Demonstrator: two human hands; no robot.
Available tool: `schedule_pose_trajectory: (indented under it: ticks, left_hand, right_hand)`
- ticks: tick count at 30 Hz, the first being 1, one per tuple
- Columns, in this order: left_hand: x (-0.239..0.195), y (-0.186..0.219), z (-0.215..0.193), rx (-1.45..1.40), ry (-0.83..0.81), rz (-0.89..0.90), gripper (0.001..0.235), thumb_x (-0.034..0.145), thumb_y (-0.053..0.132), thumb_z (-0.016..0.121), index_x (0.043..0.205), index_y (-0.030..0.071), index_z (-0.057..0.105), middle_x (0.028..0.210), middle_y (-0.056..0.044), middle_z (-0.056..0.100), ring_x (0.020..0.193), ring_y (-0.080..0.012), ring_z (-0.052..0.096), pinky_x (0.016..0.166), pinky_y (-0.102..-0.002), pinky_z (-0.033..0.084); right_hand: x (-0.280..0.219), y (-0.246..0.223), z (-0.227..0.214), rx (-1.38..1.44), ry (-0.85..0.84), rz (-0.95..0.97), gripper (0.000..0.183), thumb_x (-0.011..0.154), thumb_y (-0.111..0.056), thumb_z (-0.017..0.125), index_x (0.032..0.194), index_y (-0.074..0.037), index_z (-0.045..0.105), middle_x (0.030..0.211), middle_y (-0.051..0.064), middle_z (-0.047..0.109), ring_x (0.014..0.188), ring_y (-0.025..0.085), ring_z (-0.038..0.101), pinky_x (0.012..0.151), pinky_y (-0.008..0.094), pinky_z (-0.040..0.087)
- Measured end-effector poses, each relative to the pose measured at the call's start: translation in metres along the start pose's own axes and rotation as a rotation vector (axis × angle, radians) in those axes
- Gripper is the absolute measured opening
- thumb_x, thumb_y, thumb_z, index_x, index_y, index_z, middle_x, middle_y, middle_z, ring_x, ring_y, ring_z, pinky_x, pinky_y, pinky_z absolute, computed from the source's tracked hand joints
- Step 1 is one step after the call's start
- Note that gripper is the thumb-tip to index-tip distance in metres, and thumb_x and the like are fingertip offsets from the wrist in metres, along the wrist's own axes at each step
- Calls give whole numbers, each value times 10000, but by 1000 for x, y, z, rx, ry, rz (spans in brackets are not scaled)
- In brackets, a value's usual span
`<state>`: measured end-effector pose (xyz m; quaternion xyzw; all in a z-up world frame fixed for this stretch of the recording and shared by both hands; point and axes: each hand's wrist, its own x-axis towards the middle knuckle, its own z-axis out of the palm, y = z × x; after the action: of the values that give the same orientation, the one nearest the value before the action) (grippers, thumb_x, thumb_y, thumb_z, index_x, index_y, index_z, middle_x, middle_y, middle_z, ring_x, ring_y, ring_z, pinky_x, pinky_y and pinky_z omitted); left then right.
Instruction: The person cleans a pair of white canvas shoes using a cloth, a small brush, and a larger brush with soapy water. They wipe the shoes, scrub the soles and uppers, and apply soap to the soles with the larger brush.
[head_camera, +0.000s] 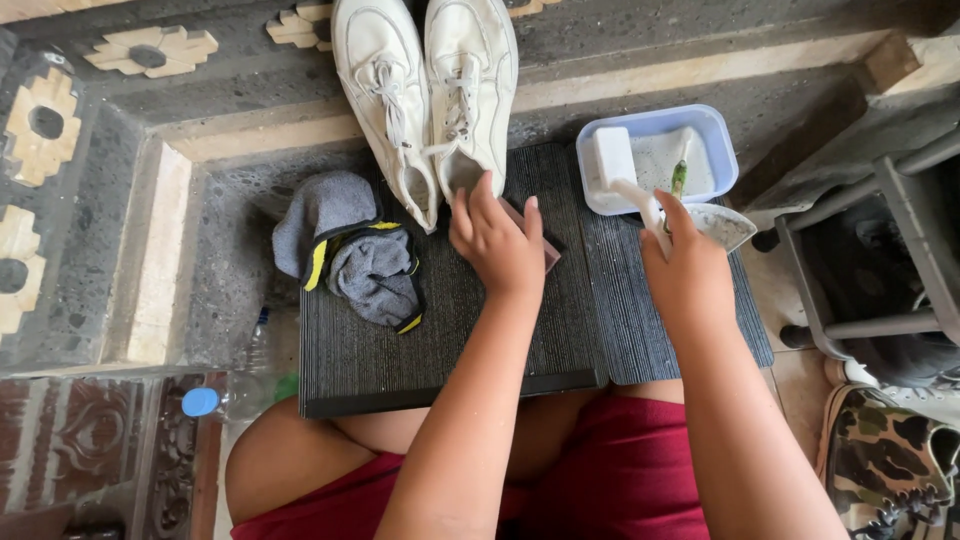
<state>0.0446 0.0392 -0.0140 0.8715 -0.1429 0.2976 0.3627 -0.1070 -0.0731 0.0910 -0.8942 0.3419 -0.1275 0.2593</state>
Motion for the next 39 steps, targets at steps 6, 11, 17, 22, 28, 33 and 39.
schedule_pose_trajectory:
  ticks: [6,11,17,22,28,33,39]
  left_hand:
    - [26,-36,17,-229,67,-6,320,885,7,645,1181,51,531,956,-70,585,1002,-317,543,921,-453,484]
    - [38,-14,-55,-744,-76,-420,328,975,57,473,1297,95,429,1084,-172,556,1047,-352,579,915,-498,488]
    - [46,-17,-77,-1232,-151,-589,378,1044,327,508,1353,127,423,1268,-175,487,1181,-248,453,1099,-432,365]
    - [38,-42,-54,-1144,-375,-431,679,909,278,745,1433,121,342,1291,-249,519,1113,-281,512,1016,-498,439]
    - [51,-44,-71,-935,-522,-660,568,881,462,532,1394,223,484,1477,-74,548,1362,-242,492,1109,-357,353]
    - [48,-27,-72,-820,-622,-521,621,1078,416,346,1591,76,264,1520,-261,433,1348,-388,518,1036,-535,492]
    - [31,-27,-70,-342,-426,-230,608,1058,298,401,1583,45,224,1456,-291,502,929,-459,710,686,-508,625]
  right_hand:
    - [-14,-4,12,88,112,-49,469,1089,-117,471,1556,-73,483,827,321,698,723,443,695,546,492,542]
    - [-13,-1,18,240,87,26,472,1093,-118,483,1562,-67,468,934,301,715,799,370,722,586,451,567]
    - [-18,-11,13,354,108,71,480,1108,-121,442,1584,-65,431,924,275,706,744,276,693,580,383,571]
    - [-30,-36,9,460,105,57,489,1110,-107,428,1596,-70,391,973,219,696,709,180,653,552,323,545]
    - [-40,-79,-9,300,-7,97,619,1053,-194,421,1662,-213,313,863,149,614,675,282,503,655,438,390]
    - [-40,-88,5,519,86,-213,584,1032,20,403,1605,37,292,1021,241,580,694,256,623,529,361,532]
    - [-17,-116,14,164,271,-510,528,1042,38,531,1564,33,453,1130,370,603,922,538,679,631,567,578]
